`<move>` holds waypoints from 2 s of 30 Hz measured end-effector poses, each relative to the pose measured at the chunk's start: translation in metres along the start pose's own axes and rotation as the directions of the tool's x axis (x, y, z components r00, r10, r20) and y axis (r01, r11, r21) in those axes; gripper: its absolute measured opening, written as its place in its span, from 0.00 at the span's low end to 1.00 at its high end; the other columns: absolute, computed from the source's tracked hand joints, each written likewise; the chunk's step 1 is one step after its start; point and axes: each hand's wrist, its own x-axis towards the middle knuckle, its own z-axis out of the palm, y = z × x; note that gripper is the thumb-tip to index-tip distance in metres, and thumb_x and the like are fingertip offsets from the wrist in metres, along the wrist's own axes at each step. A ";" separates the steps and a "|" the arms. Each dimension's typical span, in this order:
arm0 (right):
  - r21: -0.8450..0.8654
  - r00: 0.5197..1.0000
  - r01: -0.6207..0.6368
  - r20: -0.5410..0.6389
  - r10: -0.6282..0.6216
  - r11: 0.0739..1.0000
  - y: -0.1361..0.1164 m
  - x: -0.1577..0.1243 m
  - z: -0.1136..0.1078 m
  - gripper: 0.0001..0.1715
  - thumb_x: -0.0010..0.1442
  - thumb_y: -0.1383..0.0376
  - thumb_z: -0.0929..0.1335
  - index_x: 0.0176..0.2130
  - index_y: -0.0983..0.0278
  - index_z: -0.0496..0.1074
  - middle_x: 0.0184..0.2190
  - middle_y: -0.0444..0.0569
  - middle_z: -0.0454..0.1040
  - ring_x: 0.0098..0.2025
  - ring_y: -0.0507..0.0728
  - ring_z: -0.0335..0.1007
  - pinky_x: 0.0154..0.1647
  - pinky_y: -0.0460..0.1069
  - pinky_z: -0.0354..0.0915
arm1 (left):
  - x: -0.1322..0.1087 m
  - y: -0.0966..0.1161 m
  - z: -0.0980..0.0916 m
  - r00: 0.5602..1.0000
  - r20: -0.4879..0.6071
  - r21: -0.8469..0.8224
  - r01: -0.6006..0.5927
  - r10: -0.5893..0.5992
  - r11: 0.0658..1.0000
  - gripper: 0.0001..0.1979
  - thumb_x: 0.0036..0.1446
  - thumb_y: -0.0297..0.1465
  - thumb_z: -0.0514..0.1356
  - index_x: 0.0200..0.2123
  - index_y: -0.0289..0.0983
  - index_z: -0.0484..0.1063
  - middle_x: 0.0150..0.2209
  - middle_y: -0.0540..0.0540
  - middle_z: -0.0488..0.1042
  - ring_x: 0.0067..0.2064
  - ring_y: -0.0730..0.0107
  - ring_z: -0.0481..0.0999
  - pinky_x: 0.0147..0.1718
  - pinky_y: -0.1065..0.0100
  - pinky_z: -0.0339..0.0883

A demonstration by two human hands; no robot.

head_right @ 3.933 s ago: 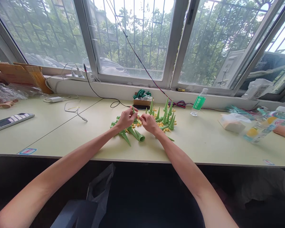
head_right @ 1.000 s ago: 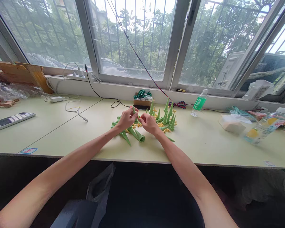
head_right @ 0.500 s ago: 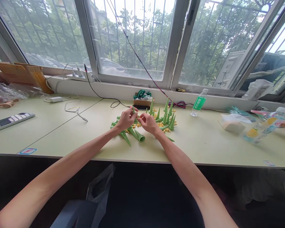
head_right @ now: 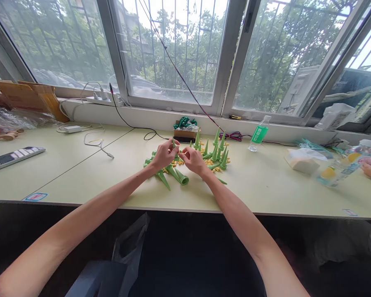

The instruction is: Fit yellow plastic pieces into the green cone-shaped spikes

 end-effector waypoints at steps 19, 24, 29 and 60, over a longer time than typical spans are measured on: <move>-0.008 1.000 0.006 0.004 -0.006 1.000 0.000 0.000 -0.001 0.15 0.62 0.54 0.65 0.32 0.63 0.67 0.22 0.42 0.68 0.24 0.51 0.58 0.28 0.47 0.55 | -0.001 0.005 -0.002 1.000 -0.012 -0.026 0.011 -0.011 1.000 0.07 0.57 0.33 0.57 0.38 0.38 0.71 0.22 0.53 0.68 0.22 0.74 0.61 0.25 0.71 0.57; -0.022 0.999 -0.001 0.042 0.002 1.000 0.003 0.001 0.001 0.18 0.64 0.54 0.63 0.28 0.63 0.67 0.20 0.43 0.68 0.23 0.51 0.58 0.29 0.47 0.55 | -0.001 0.002 -0.001 1.000 0.015 -0.001 -0.005 0.005 1.000 0.07 0.58 0.33 0.56 0.38 0.38 0.71 0.22 0.52 0.68 0.22 0.74 0.62 0.24 0.71 0.56; -0.034 0.997 -0.022 0.074 0.025 0.999 0.004 0.001 0.002 0.29 0.68 0.49 0.59 0.22 0.63 0.63 0.17 0.44 0.66 0.22 0.51 0.60 0.28 0.47 0.55 | -0.001 0.000 0.000 1.000 0.012 0.018 -0.028 0.028 0.999 0.07 0.58 0.32 0.56 0.38 0.38 0.71 0.21 0.53 0.66 0.22 0.74 0.61 0.24 0.71 0.56; 0.010 0.999 -0.002 0.041 0.001 1.000 0.003 0.001 0.001 0.23 0.65 0.52 0.62 0.24 0.62 0.63 0.18 0.43 0.67 0.23 0.50 0.58 0.28 0.47 0.55 | -0.001 0.001 -0.001 1.000 0.015 -0.009 -0.020 0.020 1.000 0.07 0.57 0.33 0.57 0.37 0.38 0.72 0.21 0.54 0.65 0.22 0.75 0.59 0.24 0.71 0.55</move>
